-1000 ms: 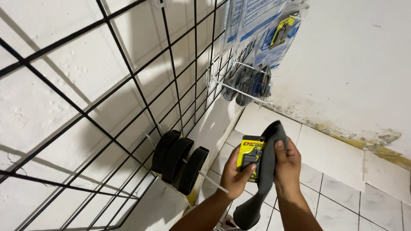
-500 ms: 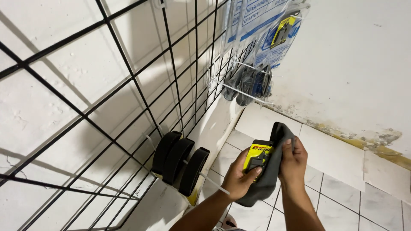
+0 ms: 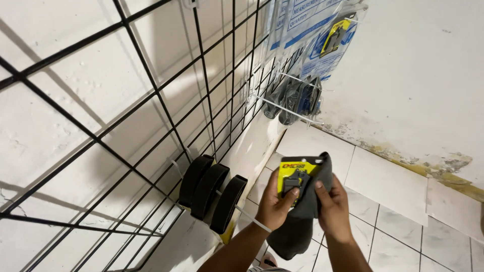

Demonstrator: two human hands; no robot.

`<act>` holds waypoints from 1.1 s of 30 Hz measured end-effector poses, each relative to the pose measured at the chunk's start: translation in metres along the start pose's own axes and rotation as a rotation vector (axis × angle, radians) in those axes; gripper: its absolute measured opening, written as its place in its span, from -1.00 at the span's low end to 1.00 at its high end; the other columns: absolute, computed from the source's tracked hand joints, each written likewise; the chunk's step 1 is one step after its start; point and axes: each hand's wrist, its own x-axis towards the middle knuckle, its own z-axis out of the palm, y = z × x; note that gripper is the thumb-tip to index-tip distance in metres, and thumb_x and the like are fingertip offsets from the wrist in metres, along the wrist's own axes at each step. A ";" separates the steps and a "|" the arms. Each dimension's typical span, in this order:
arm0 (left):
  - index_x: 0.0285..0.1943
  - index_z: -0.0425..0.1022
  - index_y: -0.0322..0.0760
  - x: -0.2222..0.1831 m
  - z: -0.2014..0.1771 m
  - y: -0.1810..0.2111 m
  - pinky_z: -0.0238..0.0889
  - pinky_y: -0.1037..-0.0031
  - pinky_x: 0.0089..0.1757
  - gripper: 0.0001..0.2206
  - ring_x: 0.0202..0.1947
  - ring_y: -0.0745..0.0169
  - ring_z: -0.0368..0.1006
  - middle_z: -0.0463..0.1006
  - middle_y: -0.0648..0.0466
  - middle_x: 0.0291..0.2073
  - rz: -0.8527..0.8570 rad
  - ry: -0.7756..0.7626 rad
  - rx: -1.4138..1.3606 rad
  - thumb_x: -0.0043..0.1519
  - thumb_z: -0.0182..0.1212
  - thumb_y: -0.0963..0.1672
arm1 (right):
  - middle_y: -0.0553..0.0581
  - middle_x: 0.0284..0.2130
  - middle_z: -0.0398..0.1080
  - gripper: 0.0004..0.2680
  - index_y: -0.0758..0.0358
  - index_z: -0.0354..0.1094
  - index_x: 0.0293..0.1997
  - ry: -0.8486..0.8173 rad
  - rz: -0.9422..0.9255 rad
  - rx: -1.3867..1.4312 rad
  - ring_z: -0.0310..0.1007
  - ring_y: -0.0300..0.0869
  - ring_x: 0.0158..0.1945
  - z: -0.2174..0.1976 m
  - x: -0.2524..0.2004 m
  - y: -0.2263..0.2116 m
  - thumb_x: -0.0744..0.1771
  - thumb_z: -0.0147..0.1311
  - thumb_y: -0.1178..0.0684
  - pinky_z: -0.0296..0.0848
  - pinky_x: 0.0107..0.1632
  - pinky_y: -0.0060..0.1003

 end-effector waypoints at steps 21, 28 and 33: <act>0.37 0.21 -0.49 0.005 0.002 0.012 0.42 0.40 -0.08 -0.55 -0.11 0.11 0.51 0.55 -0.19 0.03 0.130 -0.107 0.179 0.26 0.10 -0.29 | 0.17 -0.39 0.43 -0.93 0.44 0.41 -0.15 -0.109 0.082 -0.162 0.32 -0.20 -0.37 -0.029 0.029 -0.025 0.32 0.11 0.33 0.33 -0.23 -0.35; 0.48 0.10 -0.45 0.009 0.001 -0.003 0.40 0.58 -0.17 -0.45 -0.20 0.36 0.44 0.50 -0.08 -0.05 -0.081 0.046 -0.244 0.28 0.15 -0.25 | 0.20 -0.34 0.48 -0.89 0.48 0.39 -0.04 -0.119 0.106 -0.064 0.34 -0.26 -0.40 -0.038 0.017 -0.004 0.37 0.02 0.29 0.29 -0.32 -0.43; 0.44 0.17 -0.36 0.012 0.004 -0.011 0.32 0.54 -0.10 -0.51 -0.14 0.35 0.40 0.48 0.00 -0.04 -0.058 0.051 -0.413 0.29 0.14 -0.28 | 0.27 -0.16 0.49 -0.73 0.51 0.32 0.21 -0.098 0.051 -0.041 0.39 -0.20 -0.23 -0.018 0.005 -0.010 0.35 -0.04 0.34 0.33 -0.16 -0.36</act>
